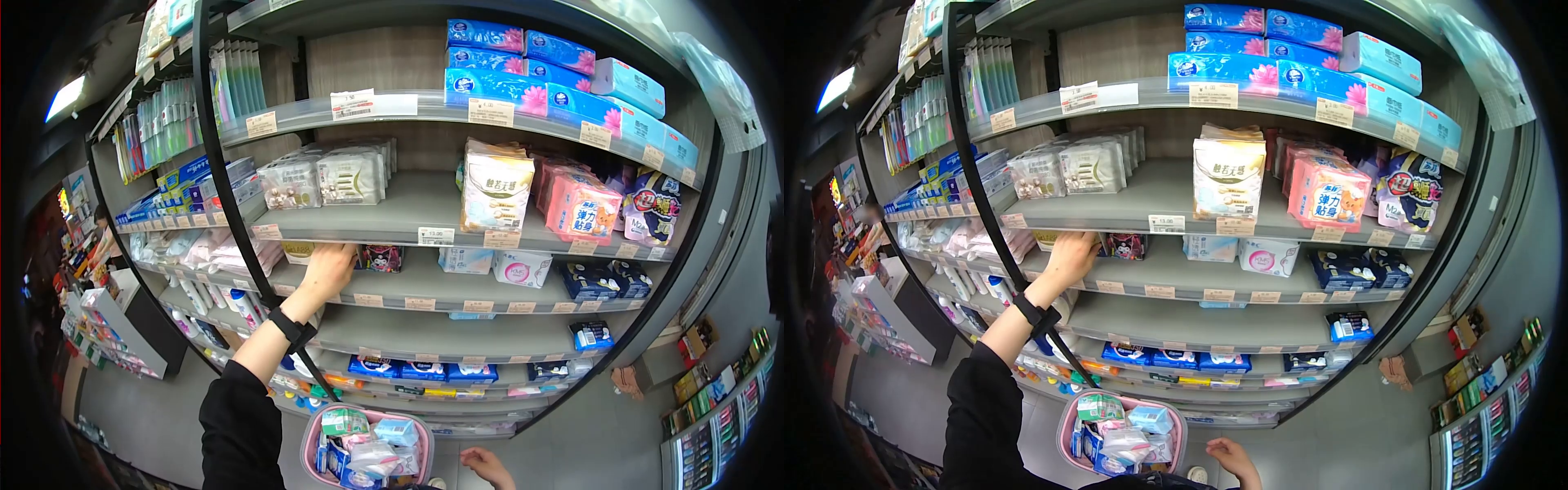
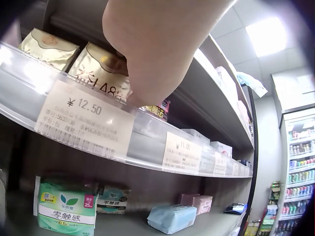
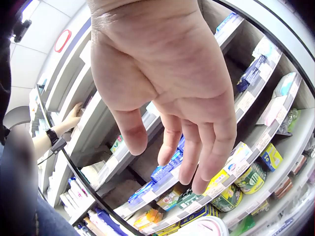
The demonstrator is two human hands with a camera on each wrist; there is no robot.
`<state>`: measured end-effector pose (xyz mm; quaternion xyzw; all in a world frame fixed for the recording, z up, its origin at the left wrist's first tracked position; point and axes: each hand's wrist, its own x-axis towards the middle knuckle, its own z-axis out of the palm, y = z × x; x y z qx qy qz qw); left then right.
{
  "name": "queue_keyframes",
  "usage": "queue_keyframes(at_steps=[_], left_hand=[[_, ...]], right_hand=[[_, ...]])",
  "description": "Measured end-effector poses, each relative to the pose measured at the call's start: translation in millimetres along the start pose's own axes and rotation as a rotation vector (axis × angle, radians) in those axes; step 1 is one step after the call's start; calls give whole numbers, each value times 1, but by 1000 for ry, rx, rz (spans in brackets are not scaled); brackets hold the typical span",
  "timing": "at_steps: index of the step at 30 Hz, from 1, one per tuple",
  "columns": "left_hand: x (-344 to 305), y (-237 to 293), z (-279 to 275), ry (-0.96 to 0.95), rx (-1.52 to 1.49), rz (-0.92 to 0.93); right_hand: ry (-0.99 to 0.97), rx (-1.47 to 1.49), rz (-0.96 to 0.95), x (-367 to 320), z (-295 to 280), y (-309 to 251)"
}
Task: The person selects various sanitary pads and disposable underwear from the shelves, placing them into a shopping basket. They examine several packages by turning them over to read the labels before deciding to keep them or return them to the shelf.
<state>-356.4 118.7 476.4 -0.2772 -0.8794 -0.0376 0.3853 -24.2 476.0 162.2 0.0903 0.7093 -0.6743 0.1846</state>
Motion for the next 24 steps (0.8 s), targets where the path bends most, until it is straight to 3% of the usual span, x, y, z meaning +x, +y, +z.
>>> queue_keyframes(at_steps=[3, 8, 10, 13, 15, 17, 20, 24], left_hand=[[3, 12, -2, -18, -26, 19], [-12, 36, -28, 260, 24, -110], [-29, 36, -40, 181, -23, -187], [-67, 46, -58, 289, -200, -222], [-108, 50, -64, 249, -311, -276], [-153, 56, -70, 197, -475, -379], [-222, 71, -73, 198, -655, -632], [-309, 96, -78, 136, -742, -875]], right_hand=[[1, 4, 1, 0, -2, 2], [28, -6, -1, -2, -4, 2], [30, -7, -2, -1, -5, 1], [24, -51, -26, 7, -5, -12], [-17, -125, -227, 20, -7, -30], [36, -124, -327, 18, 4, -100], [70, -260, -670, 36, 14, -189], [125, -306, -882, 60, 49, -307]])
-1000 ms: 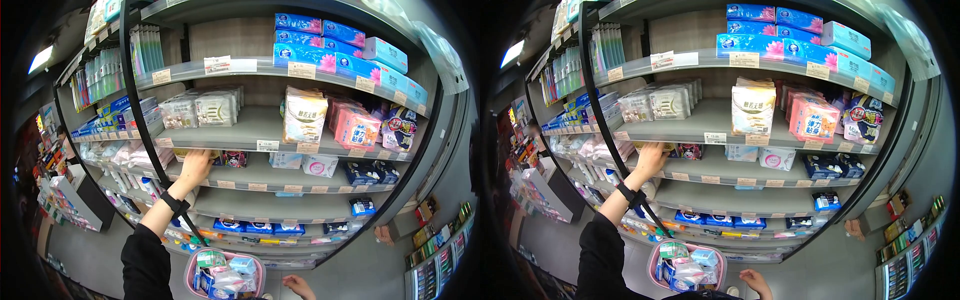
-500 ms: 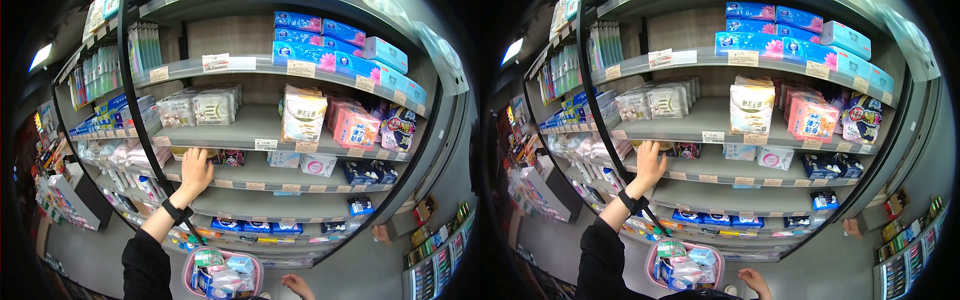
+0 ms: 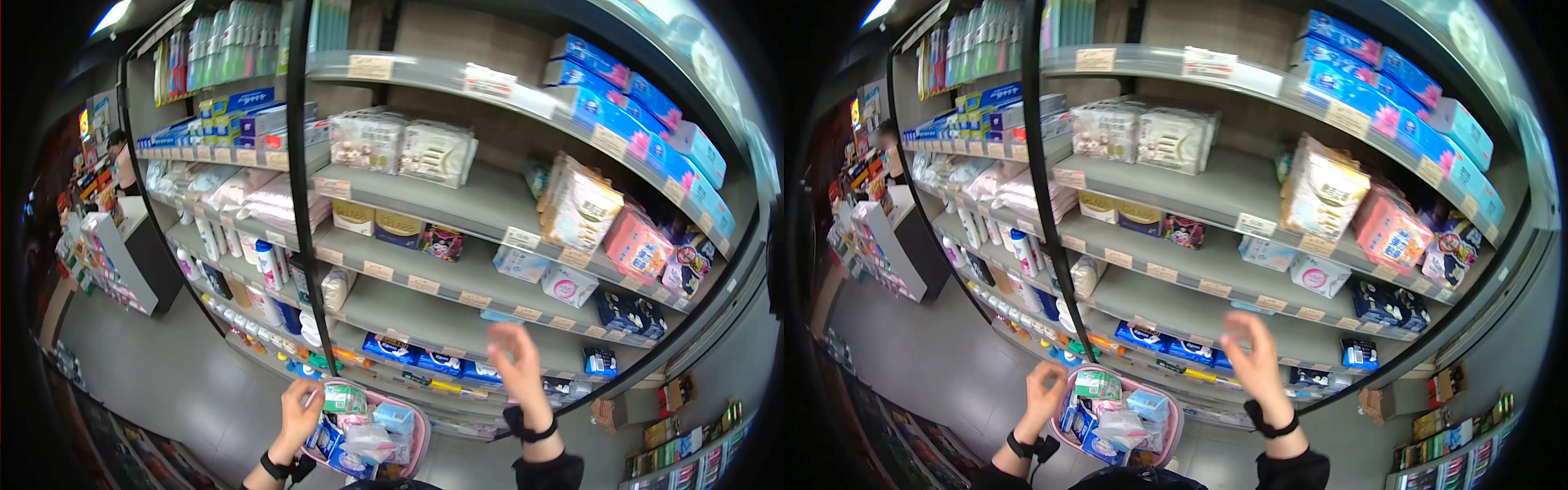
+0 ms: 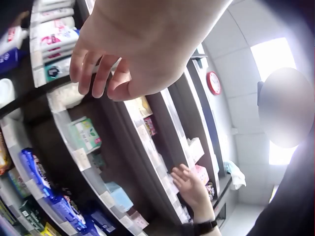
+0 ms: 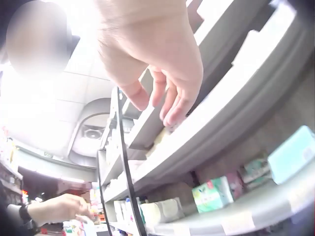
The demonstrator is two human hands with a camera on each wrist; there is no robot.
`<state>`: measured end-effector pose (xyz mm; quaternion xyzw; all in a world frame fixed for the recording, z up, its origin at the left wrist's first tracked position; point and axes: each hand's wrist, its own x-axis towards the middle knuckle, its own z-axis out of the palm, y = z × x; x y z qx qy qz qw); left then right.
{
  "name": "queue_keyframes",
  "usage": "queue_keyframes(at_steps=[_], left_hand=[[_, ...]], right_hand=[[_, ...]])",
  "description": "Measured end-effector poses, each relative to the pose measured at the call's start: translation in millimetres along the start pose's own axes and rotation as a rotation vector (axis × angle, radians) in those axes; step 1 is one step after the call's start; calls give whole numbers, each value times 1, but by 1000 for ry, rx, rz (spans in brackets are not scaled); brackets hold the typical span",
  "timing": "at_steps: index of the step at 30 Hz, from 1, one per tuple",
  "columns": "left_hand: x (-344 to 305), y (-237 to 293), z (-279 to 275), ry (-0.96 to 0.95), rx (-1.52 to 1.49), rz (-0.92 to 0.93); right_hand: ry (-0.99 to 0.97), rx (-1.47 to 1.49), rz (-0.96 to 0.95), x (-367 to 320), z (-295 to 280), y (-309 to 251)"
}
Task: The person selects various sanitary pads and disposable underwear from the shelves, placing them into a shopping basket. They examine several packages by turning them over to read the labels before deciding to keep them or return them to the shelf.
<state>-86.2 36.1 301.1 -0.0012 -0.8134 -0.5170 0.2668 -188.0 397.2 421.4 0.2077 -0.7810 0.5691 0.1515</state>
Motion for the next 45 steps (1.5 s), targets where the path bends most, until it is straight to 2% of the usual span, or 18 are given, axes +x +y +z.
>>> queue_keyframes(at_steps=[1, 3, 4, 6, 7, 8, 9, 11, 15, 17, 24, 29, 39, 45], left_hand=[[-18, -11, -5, 8, -7, -12], [-56, -29, -16, 21, -28, -255], [-76, -41, -22, 26, -40, -266], [-111, -61, -30, 91, -72, -424], [-123, -61, -34, 95, -79, -430], [-134, -59, -39, 142, -96, -532], [-144, -60, -42, 190, -111, -633], [-166, -73, -48, 196, -140, -655], [-182, -83, -51, 215, -181, -725], [-183, -84, -52, 214, -192, -713], [-180, -86, -53, 194, -151, -663], [-175, -84, -46, 165, -137, -666], [-171, -83, -37, 113, -101, -678], [-179, -93, -34, 105, -58, -607]], right_hand=[[5, -5, -35, 25, 6, -9], [36, 52, -44, 72, 17, -11], [45, -3, 3, 93, 21, -7], [47, -66, 46, 130, 28, -7], [20, -69, 171, 145, 33, -11], [-7, -71, 297, 158, 37, -12], [-11, -74, 297, 169, 40, -12], [-64, -62, 465, 187, 46, -7], [-84, -62, 485, 211, 51, 18], [-37, -36, 507, 219, 46, 33], [-83, 117, 572, 209, 30, 23], [-118, 59, 489, 206, 33, 20], [-90, 100, 448, 208, 41, 27], [-57, 70, 439, 208, 45, 28]])
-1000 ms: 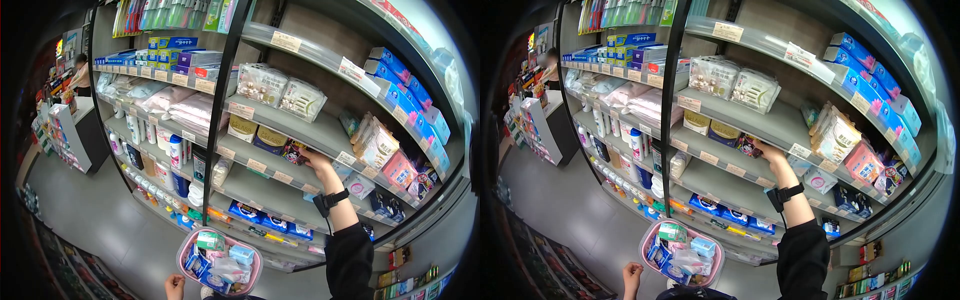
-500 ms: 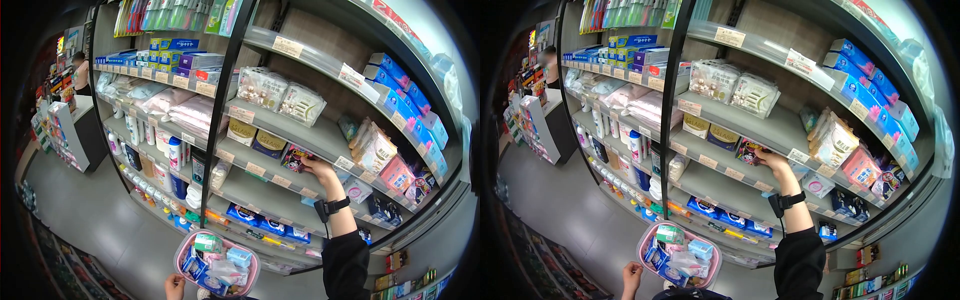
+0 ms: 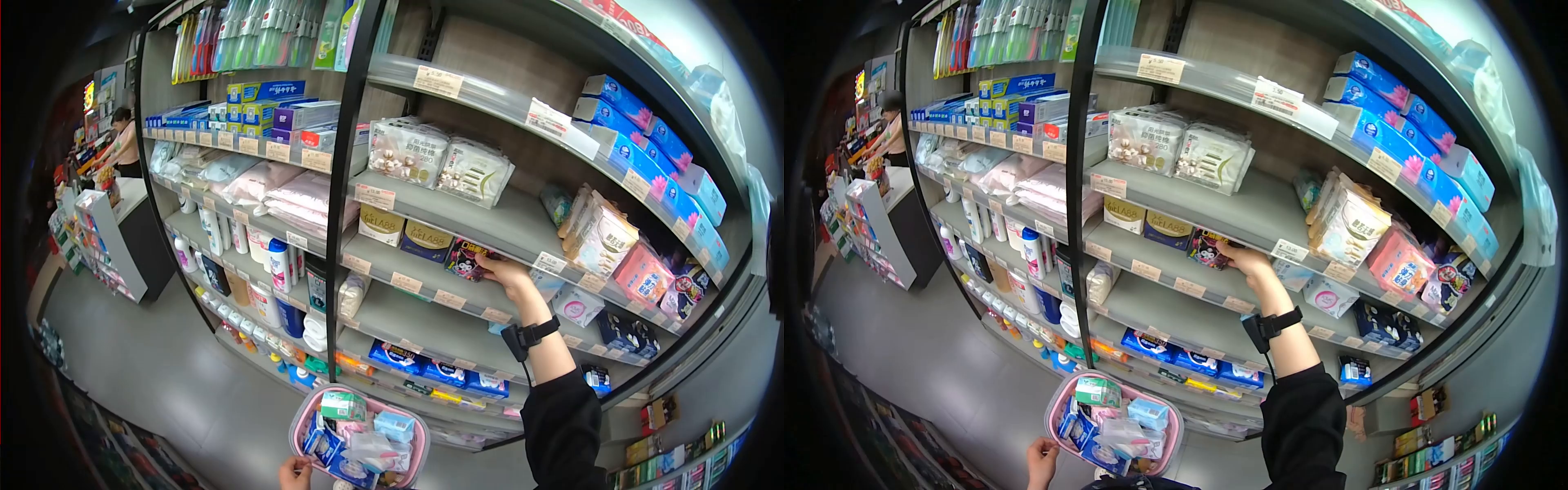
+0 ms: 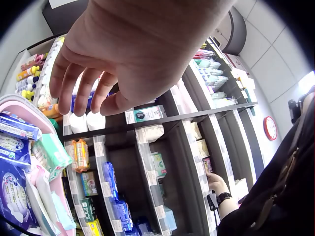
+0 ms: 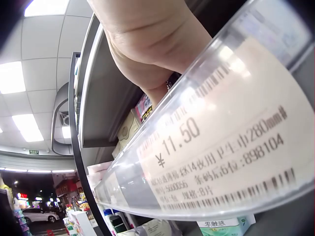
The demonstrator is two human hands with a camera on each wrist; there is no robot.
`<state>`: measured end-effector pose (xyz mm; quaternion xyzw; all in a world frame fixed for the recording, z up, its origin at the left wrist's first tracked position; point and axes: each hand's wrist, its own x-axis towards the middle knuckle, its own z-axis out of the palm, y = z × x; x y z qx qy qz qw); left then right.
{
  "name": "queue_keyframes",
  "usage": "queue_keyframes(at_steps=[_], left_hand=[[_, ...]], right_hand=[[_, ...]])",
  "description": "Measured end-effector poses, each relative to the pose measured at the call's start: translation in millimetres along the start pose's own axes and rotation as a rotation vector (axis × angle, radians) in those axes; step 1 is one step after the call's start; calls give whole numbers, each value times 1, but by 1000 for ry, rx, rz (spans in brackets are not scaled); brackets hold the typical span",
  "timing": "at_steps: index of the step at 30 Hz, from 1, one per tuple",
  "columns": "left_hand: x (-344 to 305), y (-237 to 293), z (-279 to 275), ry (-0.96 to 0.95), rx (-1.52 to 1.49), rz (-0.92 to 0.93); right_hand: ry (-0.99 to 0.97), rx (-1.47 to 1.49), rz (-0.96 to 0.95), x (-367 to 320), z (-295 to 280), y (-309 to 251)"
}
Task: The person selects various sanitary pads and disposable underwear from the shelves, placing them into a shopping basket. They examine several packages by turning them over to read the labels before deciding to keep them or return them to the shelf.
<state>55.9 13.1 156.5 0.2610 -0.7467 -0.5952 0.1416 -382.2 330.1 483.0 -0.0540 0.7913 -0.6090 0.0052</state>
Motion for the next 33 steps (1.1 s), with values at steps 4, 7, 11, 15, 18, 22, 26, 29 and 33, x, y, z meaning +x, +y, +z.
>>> queue_keyframes(at_steps=[4, 7, 11, 15, 18, 22, 26, 29, 33], left_hand=[[-1, -1, -4, -109, 12, -47], [-4, 19, 0, -110, 36, -80], [-7, 9, 2, -94, 69, -43], [-7, 1, 4, -123, 93, -71], [-9, 5, 6, -130, 133, -70], [-7, -1, 15, -112, 106, -12], [-17, 21, 23, -123, 77, 52], [-20, 32, 27, -160, 78, -31], [-22, 34, 35, -200, 83, -20]], right_hand=[[52, -13, -6, -2, 5, -1], [96, -100, -141, 14, 5, 19], [135, -158, -212, -6, 5, 15], [301, -308, -315, -59, -5, 1], [395, -567, -591, -88, -30, 2], [733, -1058, -602, -102, -75, 24], [892, -1196, -350, -108, -125, 48], [869, -1119, -297, -111, -148, 61], [815, -969, -323, -107, -155, 61]])
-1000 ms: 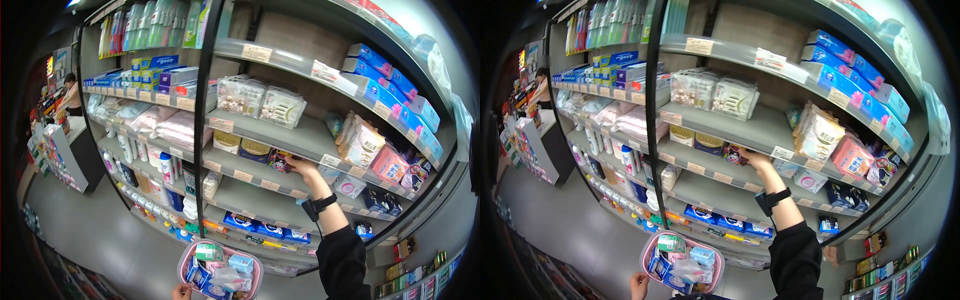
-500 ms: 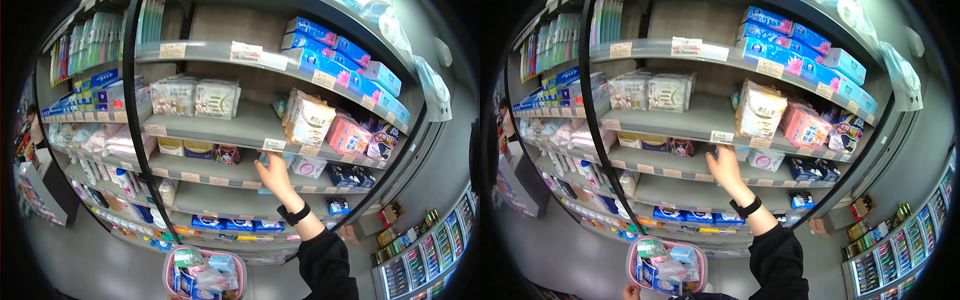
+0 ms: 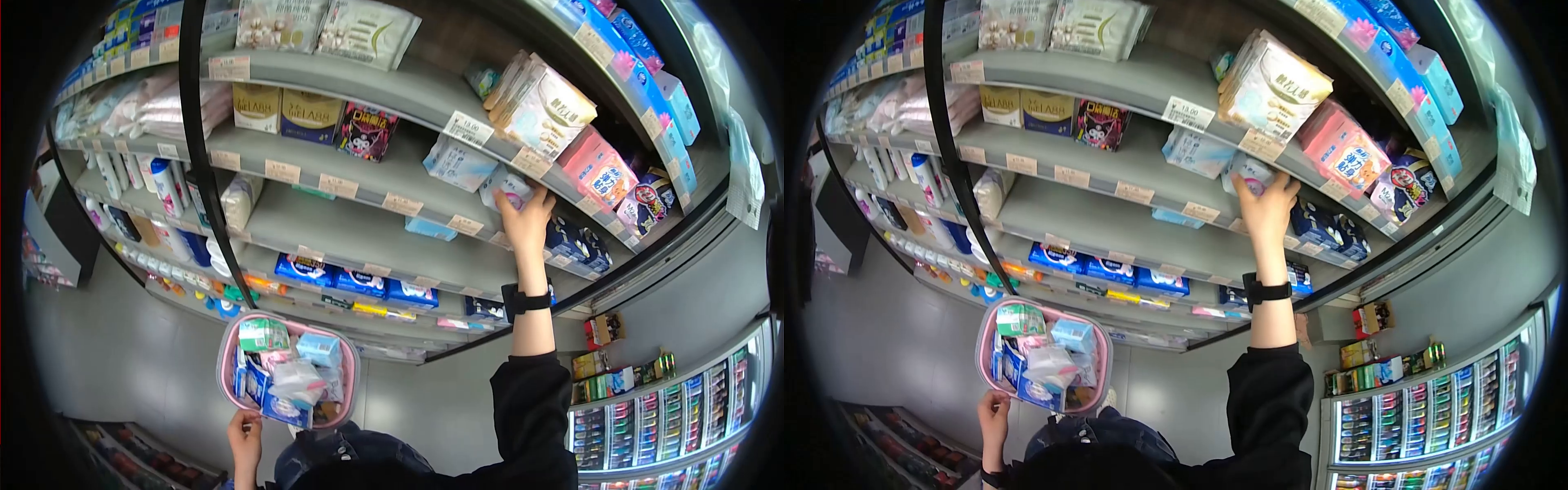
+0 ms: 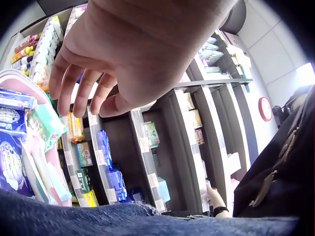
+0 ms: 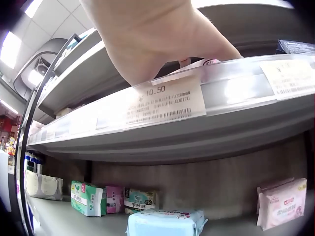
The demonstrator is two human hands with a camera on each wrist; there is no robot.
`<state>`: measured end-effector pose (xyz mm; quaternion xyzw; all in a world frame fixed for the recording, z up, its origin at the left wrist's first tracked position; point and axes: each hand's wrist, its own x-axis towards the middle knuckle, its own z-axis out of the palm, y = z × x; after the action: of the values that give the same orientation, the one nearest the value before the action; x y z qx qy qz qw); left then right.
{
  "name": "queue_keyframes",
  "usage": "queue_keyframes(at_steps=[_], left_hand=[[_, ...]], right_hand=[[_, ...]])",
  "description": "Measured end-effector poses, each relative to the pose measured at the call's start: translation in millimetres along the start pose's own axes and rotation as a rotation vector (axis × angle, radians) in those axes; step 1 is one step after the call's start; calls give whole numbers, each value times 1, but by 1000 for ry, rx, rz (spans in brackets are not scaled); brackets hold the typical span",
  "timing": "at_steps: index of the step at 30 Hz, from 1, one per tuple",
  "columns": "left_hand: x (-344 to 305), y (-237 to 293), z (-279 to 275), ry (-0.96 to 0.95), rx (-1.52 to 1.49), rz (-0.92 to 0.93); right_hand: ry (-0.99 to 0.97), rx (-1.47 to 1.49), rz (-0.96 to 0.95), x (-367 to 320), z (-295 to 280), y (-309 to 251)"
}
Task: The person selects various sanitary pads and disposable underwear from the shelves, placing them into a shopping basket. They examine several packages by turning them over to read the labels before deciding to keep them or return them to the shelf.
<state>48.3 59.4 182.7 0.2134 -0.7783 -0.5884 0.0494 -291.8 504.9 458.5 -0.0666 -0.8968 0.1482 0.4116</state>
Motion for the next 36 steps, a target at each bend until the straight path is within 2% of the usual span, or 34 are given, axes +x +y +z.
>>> queue_keyframes(at_steps=[1, 8, 9, 11, 15, 18, 20, 21, 22, 24, 26, 28, 30, 34, 36], left_hand=[[0, -1, 3, -20, -26, -5], [-2, 4, 13, -74, -68, -11], [-2, 4, 13, -65, -57, 0], [-2, 4, 13, -48, -49, -3], [-2, 10, 10, -47, -45, -30], [6, 11, 12, -65, -25, 37], [14, 19, 15, -87, -27, 62], [16, 24, 18, -100, -32, 74], [19, 30, 21, -106, -30, 81], [27, 45, 26, -180, -12, 90], [31, 63, 33, -208, 19, 84], [33, 73, 40, -234, 51, 73], [33, 74, 45, -242, 17, 187], [32, 64, 44, -260, 9, 148], [31, 56, 41, -244, -23, 123]], right_hand=[[44, 74, 10, 2, 1, 0], [119, 65, 161, 2, -9, -21], [122, 65, 160, 0, -10, -18], [279, 86, 131, -8, -13, -8], [367, 224, 131, -31, -37, -1], [414, 173, 10, -55, -54, -1], [428, 763, 264, -67, -52, 5], [404, 751, 171, -66, -52, 6], [379, 507, -1, -62, -51, 7], [310, 468, 33, -58, -46, -1], [140, 333, -172, -50, -37, 14], [120, 347, -162, -51, -41, -4], [125, 361, -126, -48, -38, -5], [143, 370, -15, -40, -34, 9], [110, 510, 106, -37, -35, 11]])
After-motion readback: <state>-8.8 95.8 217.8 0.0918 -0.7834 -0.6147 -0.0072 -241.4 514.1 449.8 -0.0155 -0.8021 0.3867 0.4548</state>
